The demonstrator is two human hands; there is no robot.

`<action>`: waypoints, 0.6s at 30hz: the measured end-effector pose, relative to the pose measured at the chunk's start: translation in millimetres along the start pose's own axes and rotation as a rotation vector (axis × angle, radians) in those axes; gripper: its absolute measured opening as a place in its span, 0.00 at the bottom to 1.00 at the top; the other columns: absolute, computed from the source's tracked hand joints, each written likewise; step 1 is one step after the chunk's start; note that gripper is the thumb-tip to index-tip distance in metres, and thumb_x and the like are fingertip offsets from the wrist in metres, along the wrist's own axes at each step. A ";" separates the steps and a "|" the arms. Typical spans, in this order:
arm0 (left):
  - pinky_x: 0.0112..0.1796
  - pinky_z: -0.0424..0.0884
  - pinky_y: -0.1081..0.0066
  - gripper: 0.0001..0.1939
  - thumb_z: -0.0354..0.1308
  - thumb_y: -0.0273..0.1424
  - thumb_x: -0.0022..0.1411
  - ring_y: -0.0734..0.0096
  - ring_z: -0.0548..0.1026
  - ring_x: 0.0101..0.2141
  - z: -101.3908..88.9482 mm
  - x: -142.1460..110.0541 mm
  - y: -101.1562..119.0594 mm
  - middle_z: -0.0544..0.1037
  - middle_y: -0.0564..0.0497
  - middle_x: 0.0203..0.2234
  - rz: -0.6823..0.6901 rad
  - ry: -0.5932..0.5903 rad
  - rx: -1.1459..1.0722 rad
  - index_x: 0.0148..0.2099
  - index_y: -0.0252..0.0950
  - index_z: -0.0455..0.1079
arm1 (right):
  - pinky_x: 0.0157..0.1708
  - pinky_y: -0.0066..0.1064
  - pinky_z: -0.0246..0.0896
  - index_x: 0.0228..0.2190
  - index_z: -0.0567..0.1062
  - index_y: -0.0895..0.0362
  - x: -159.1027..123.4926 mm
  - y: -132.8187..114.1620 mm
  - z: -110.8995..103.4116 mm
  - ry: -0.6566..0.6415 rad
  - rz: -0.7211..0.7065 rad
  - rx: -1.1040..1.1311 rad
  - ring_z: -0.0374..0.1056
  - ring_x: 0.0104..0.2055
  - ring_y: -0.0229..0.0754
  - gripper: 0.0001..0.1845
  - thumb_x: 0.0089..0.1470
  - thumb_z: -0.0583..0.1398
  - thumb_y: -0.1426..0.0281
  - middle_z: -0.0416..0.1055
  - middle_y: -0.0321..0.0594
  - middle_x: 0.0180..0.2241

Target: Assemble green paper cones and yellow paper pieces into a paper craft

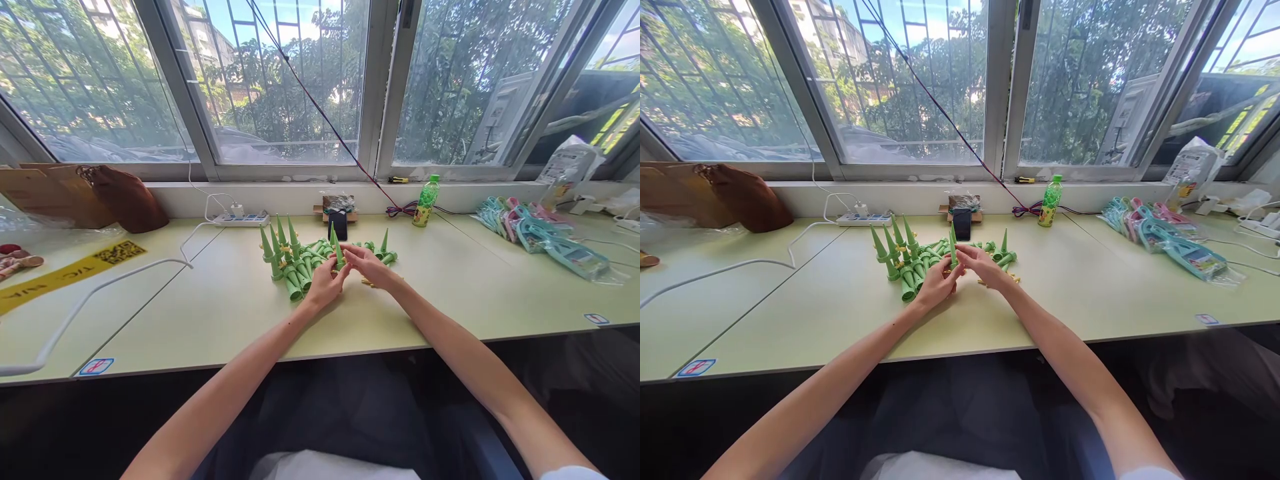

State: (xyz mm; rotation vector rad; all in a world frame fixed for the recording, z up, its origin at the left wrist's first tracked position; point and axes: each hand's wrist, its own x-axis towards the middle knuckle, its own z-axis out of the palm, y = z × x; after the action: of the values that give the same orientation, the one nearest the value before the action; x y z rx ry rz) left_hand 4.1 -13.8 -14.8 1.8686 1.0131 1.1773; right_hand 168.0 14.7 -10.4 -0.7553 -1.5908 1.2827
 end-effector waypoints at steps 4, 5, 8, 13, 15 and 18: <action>0.19 0.65 0.74 0.24 0.55 0.53 0.64 0.77 0.71 0.16 -0.7 -0.8 1.9 0.80 0.45 0.34 -0.004 -0.007 0.020 0.38 0.34 0.68 | 0.43 0.34 0.68 0.61 0.72 0.53 1.1 2.4 -0.9 -0.018 -0.004 0.030 0.70 0.40 0.42 0.37 0.55 0.64 0.49 0.77 0.45 0.47; 0.19 0.65 0.74 0.24 0.55 0.53 0.65 0.77 0.71 0.16 -0.8 -1.0 1.9 0.81 0.45 0.34 -0.004 -0.007 0.026 0.38 0.34 0.68 | 0.43 0.34 0.68 0.60 0.72 0.53 1.2 2.8 -1.2 -0.024 -0.005 0.038 0.70 0.39 0.41 0.36 0.56 0.64 0.49 0.76 0.45 0.47; 0.20 0.65 0.74 0.24 0.53 0.53 0.65 0.77 0.70 0.16 -0.6 -1.4 1.3 0.81 0.44 0.34 -0.001 -0.010 0.030 0.37 0.34 0.66 | 0.42 0.35 0.67 0.61 0.71 0.55 1.1 3.1 -1.6 -0.034 0.002 0.050 0.68 0.35 0.39 0.37 0.56 0.64 0.50 0.77 0.44 0.43; 0.19 0.64 0.74 0.25 0.53 0.54 0.66 0.78 0.69 0.15 -0.5 -2.0 1.9 0.80 0.45 0.32 -0.007 -0.015 -0.002 0.38 0.34 0.67 | 0.39 0.35 0.65 0.61 0.70 0.57 0.0 1.4 -1.5 -0.046 -0.002 0.039 0.67 0.32 0.39 0.38 0.57 0.63 0.49 0.75 0.41 0.34; 0.20 0.64 0.74 0.25 0.52 0.53 0.66 0.78 0.69 0.15 -0.7 -2.3 2.5 0.80 0.46 0.32 -0.005 -0.017 -0.002 0.39 0.34 0.68 | 0.39 0.35 0.64 0.61 0.70 0.57 -0.5 0.7 -1.4 -0.052 -0.006 0.041 0.66 0.32 0.39 0.38 0.57 0.63 0.49 0.74 0.40 0.33; 0.21 0.65 0.74 0.24 0.51 0.52 0.68 0.77 0.70 0.16 -1.1 -2.5 2.6 0.80 0.47 0.30 -0.002 -0.024 0.015 0.38 0.34 0.68 | 0.39 0.35 0.64 0.61 0.69 0.57 -1.0 0.5 -1.5 -0.058 -0.013 0.050 0.66 0.32 0.39 0.37 0.58 0.63 0.50 0.73 0.39 0.33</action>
State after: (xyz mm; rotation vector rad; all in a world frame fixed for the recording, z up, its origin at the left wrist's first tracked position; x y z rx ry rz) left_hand 3.1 -17.0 -13.1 1.8886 1.0131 1.1468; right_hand 169.8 14.6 -11.1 -0.6813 -1.6008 1.3409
